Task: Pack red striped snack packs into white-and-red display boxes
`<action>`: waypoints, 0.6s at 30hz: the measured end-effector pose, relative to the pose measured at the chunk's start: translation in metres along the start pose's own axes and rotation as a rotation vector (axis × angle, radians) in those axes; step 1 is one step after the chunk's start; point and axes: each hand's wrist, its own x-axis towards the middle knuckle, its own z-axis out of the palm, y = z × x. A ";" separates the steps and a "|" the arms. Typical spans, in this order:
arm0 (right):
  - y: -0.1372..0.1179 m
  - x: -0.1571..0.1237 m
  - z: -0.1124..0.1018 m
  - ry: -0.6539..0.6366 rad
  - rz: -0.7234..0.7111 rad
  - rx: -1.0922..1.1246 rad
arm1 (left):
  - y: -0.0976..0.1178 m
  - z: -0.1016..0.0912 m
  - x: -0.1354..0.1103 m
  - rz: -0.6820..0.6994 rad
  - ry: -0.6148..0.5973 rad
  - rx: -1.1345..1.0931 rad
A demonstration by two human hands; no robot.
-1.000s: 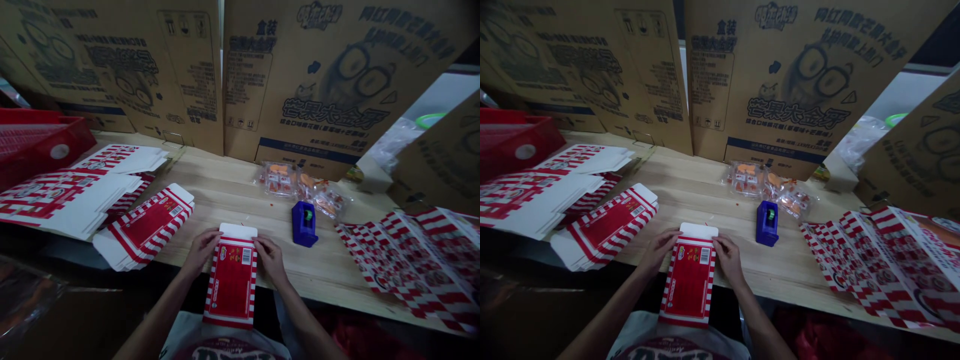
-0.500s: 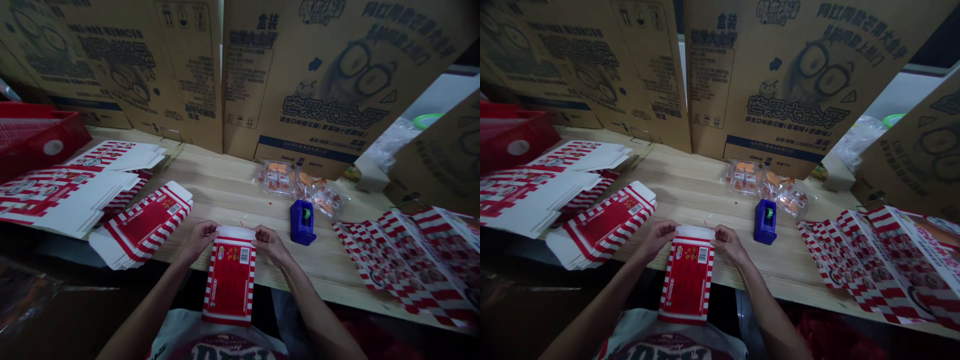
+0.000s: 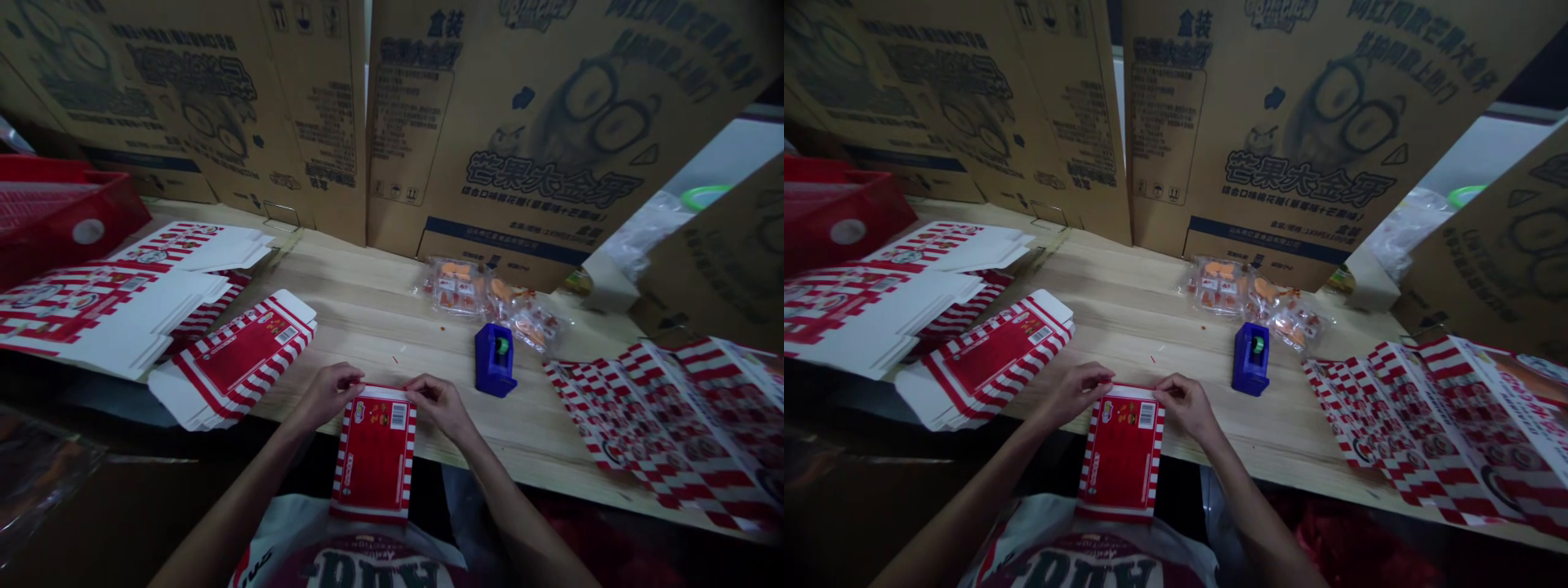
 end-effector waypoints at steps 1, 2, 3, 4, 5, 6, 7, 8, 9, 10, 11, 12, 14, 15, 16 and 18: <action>-0.002 0.001 -0.001 -0.008 -0.014 -0.052 | 0.002 -0.001 0.000 0.034 -0.013 0.056; -0.004 0.001 -0.003 -0.013 -0.035 -0.104 | 0.005 -0.002 0.000 0.058 -0.025 0.099; -0.006 0.002 -0.004 -0.011 -0.057 -0.153 | 0.007 -0.003 0.001 0.071 -0.030 0.129; -0.008 0.004 -0.006 -0.003 -0.076 -0.190 | 0.010 -0.004 0.002 0.073 -0.027 0.148; -0.010 0.005 -0.007 0.004 -0.083 -0.209 | 0.012 -0.004 0.003 0.066 -0.019 0.161; -0.011 0.006 -0.009 0.004 -0.078 -0.213 | 0.014 -0.005 0.004 0.054 -0.010 0.171; -0.011 0.008 -0.010 -0.003 -0.064 -0.207 | 0.016 -0.004 0.006 0.042 -0.001 0.179; -0.011 0.009 -0.010 -0.014 -0.047 -0.194 | 0.018 -0.004 0.008 0.030 0.007 0.185; -0.011 0.011 -0.011 -0.024 -0.031 -0.183 | 0.020 -0.003 0.009 0.022 0.013 0.188; -0.011 0.012 -0.011 -0.037 -0.016 -0.180 | 0.022 -0.002 0.011 0.018 0.015 0.187; -0.010 0.013 -0.011 -0.045 -0.005 -0.185 | 0.024 -0.001 0.012 0.017 0.011 0.185; -0.010 0.013 -0.011 -0.048 0.003 -0.192 | 0.025 -0.001 0.012 0.019 0.001 0.181; -0.010 0.011 -0.012 -0.052 0.009 -0.191 | 0.029 -0.001 0.011 0.033 -0.026 0.172; -0.010 0.009 -0.012 -0.054 0.006 -0.182 | 0.030 -0.001 0.009 0.047 -0.041 0.161; -0.011 0.007 -0.012 -0.056 -0.005 -0.172 | 0.031 -0.002 0.007 0.066 -0.058 0.143; -0.011 -0.001 -0.012 -0.069 -0.048 -0.163 | 0.029 -0.003 -0.001 0.114 -0.089 0.091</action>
